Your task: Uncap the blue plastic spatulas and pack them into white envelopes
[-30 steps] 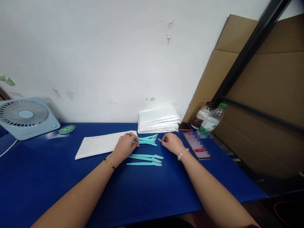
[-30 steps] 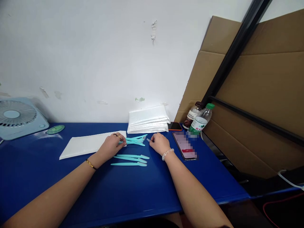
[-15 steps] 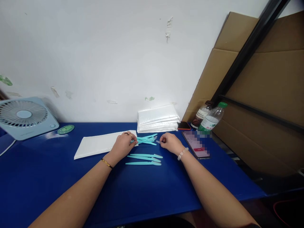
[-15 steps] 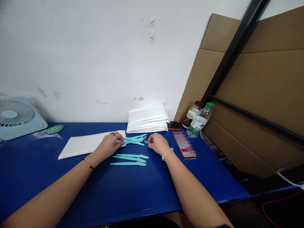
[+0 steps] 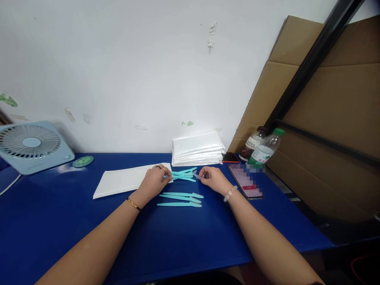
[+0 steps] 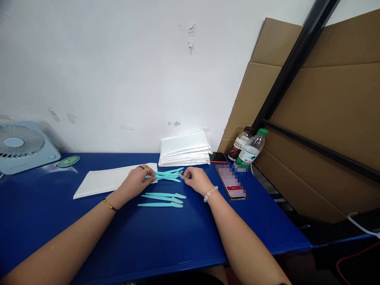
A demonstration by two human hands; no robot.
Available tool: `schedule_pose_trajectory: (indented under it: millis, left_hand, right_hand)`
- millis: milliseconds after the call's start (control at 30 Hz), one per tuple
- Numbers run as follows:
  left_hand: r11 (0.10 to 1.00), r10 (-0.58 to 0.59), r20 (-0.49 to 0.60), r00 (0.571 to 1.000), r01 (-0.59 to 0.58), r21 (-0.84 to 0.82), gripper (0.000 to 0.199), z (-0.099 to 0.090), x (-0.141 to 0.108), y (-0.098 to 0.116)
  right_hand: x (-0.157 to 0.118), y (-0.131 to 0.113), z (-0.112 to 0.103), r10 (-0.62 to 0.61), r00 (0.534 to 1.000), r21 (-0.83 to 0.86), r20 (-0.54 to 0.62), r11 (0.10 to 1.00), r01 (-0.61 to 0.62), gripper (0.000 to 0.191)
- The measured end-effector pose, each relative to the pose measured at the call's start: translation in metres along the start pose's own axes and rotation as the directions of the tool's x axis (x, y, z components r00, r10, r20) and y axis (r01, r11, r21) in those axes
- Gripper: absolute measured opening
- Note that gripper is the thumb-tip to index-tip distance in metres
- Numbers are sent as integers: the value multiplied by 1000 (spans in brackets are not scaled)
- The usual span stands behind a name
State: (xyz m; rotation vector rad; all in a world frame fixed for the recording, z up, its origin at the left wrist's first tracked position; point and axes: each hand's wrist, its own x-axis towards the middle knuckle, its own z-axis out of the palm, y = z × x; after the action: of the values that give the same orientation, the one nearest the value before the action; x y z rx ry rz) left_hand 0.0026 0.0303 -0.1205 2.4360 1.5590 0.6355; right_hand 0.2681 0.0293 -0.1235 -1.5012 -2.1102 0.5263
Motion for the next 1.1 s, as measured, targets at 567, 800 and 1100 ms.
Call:
schedule_pose_trajectory:
  millis: [567,800,1100]
  left_hand:
    - [999,11,6,1000,-11,-33,12,0,0,1]
    - [991,97,72,993,-90,-99,17,-2,-4,13]
    - [996,52,-7,999,-51,69,24,4,-1,0]
  right_hand:
    - [-3,-13,-4,-61,998,83,33,995,58,8]
    - [-8,-23,-5,-83,982,136,172,989,60,10]
    - [-3,13,-39,86,993,-102,-75,990,-94,11]
